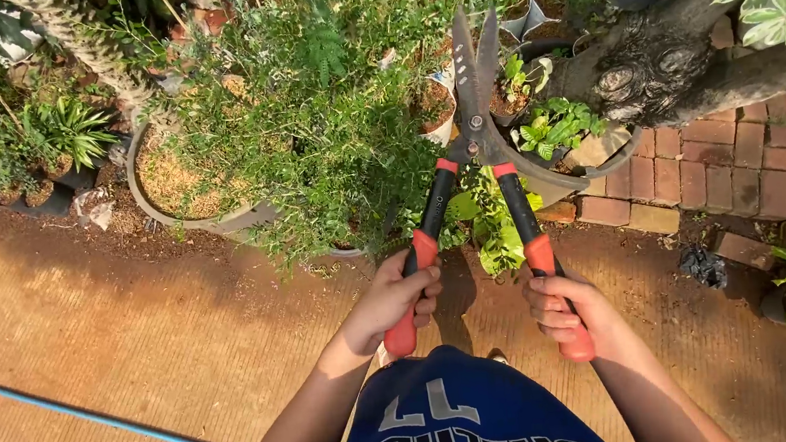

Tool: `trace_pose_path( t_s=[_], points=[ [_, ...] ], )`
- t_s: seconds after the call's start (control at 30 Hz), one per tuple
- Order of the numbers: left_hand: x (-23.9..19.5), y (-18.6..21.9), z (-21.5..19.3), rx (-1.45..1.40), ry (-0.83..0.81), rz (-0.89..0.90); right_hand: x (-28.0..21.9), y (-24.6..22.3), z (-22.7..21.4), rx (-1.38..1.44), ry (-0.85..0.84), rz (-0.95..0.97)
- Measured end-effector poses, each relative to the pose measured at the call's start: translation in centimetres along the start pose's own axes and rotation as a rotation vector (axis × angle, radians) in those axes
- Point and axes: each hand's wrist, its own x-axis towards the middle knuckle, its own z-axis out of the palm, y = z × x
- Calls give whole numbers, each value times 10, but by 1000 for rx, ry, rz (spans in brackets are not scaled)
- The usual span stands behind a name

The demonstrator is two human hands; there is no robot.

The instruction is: The person uses long-handled pruning shears to trim the foliage of a potted plant. They repeatedly snip branches and leaves, then walk along a paved path past other potted plants while holding the shears.

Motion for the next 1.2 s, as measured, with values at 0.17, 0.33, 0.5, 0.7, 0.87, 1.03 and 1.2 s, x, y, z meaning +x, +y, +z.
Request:
trace_pose_path(
  t_s=[0.17, 0.33, 0.5, 0.7, 0.87, 1.03, 1.2],
  points=[
    [27, 25, -9, -78, 51, 99, 49, -69, 8, 102, -258, 145],
    [75, 55, -39, -95, 79, 105, 100, -110, 14, 183, -223, 203],
    [106, 71, -59, -91, 113, 77, 134, -122, 11, 301, -242, 248],
    [125, 91, -84, -80, 187, 103, 169, -118, 18, 280, -242, 217],
    [144, 68, -66, -298, 143, 95, 194, -90, 23, 393, -305, 183],
    [101, 62, -51, -213, 113, 42, 140, -59, 29, 177, -106, 112],
    [40, 56, -38, -182, 5, -18, 73, -46, 34, 72, -82, 102]
  ],
)
